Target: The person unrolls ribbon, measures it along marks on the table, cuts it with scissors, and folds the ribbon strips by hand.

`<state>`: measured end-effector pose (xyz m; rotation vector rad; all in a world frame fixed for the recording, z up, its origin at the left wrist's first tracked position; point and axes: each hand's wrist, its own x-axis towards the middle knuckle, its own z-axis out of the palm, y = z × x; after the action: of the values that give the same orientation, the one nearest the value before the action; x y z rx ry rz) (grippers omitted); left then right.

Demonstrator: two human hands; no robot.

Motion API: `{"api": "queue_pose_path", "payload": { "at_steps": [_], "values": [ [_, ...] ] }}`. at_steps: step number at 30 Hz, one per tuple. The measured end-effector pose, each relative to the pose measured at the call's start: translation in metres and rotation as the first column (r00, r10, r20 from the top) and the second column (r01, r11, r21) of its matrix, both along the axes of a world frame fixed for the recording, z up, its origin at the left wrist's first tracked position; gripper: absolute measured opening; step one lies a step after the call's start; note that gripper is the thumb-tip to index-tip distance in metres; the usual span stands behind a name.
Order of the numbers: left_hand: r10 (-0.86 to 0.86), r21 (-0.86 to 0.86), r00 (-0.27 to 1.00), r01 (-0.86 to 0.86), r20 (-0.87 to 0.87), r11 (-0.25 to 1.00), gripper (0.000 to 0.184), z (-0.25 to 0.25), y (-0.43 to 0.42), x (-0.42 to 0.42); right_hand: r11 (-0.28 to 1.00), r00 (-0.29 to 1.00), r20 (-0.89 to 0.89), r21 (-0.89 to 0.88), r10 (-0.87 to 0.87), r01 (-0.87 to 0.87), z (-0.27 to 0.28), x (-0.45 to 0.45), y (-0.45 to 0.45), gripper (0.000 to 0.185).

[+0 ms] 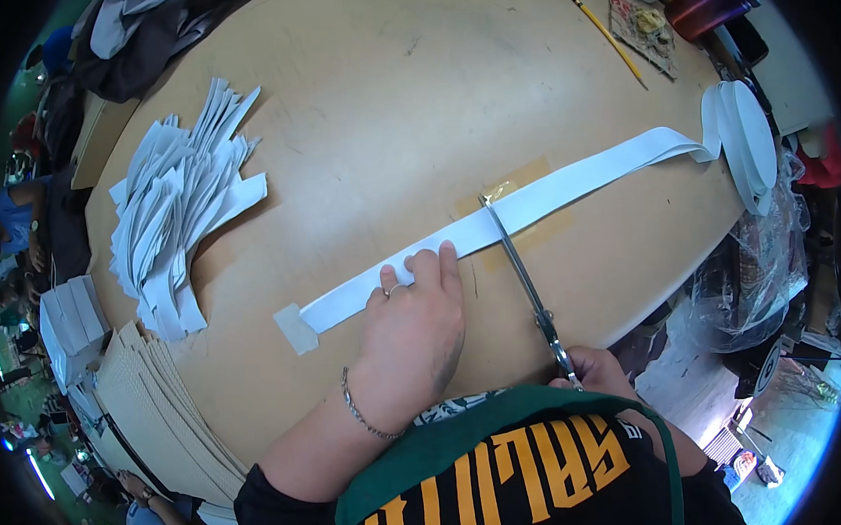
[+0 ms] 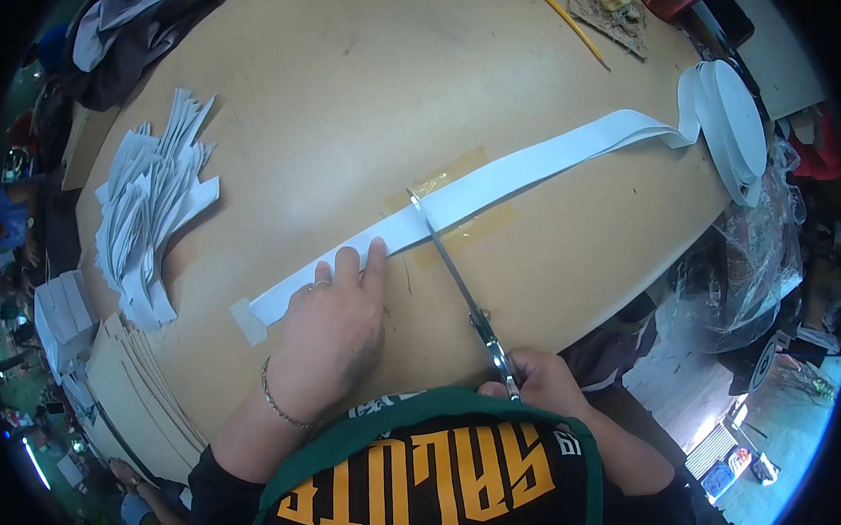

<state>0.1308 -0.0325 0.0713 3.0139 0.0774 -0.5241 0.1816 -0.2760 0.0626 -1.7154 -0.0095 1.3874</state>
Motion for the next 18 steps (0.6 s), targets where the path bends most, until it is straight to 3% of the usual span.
{"api": "queue_pose_path", "payload": {
  "at_steps": [8, 18],
  "values": [
    [-0.049, -0.023, 0.999, 0.048, -0.021, 0.999, 0.051, 0.003, 0.006, 0.003, 0.982, 1.0, -0.025, -0.188, 0.012, -0.016, 0.002, -0.003, 0.004, 0.038],
    [-0.086, 0.036, 0.996, 0.088, -0.033, 0.996, 0.048, 0.003, 0.005, 0.005, 0.982, 0.998, -0.035, -0.182, -0.051, 0.044, 0.006, 0.0, 0.015, 0.03]
  ]
}}
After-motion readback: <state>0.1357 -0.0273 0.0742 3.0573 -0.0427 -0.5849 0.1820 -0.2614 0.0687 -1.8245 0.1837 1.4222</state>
